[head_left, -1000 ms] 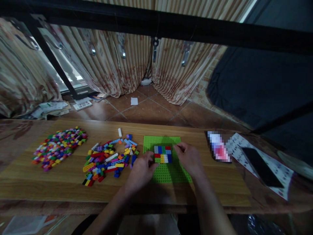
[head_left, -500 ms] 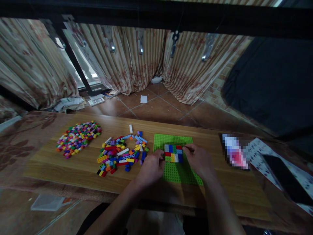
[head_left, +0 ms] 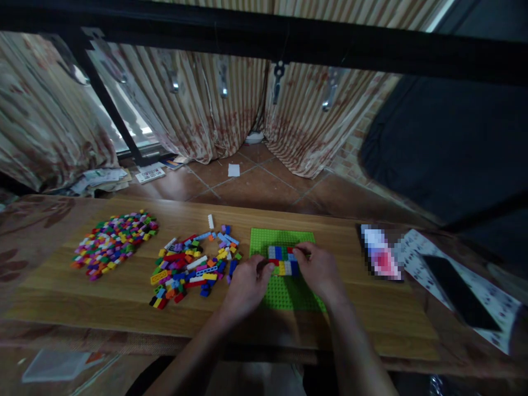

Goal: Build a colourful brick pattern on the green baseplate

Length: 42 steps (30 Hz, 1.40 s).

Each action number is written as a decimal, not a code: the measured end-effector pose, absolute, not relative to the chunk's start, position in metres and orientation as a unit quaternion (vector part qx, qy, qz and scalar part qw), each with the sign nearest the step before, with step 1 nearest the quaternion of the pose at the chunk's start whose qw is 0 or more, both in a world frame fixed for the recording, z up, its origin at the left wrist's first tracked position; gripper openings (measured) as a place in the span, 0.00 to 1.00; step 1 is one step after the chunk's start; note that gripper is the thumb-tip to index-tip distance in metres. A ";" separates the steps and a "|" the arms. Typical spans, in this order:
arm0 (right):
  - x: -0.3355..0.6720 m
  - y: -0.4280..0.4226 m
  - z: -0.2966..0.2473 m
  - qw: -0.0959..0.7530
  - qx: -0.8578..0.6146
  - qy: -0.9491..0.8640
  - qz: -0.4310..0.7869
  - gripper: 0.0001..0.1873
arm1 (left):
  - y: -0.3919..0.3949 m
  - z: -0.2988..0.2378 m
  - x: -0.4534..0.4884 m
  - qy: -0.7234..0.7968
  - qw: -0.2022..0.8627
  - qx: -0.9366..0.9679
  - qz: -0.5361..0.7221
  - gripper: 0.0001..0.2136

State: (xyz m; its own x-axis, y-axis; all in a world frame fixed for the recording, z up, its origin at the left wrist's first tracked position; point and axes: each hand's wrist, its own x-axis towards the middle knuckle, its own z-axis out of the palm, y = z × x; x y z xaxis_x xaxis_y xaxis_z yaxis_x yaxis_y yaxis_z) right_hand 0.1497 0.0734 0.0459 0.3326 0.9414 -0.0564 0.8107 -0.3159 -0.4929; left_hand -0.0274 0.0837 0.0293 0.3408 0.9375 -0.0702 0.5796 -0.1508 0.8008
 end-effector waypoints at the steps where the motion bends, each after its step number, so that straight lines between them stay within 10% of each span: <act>1: 0.148 0.074 0.046 0.187 -0.792 -0.554 0.179 0.15 | 0.084 0.029 -0.026 0.535 0.377 0.720 0.229 0.11; 42: 0.140 0.073 0.057 0.142 -0.793 -0.555 0.206 0.17 | 0.099 0.033 -0.011 0.596 0.332 0.715 0.154 0.14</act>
State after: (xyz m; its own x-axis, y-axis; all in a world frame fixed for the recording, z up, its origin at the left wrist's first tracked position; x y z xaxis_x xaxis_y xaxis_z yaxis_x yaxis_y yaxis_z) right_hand 0.1398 0.0728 0.0569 0.2983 0.9392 -0.1698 0.8219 -0.3433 -0.4545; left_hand -0.0112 0.0986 0.0331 0.2427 0.9541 -0.1754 0.7489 -0.0693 0.6591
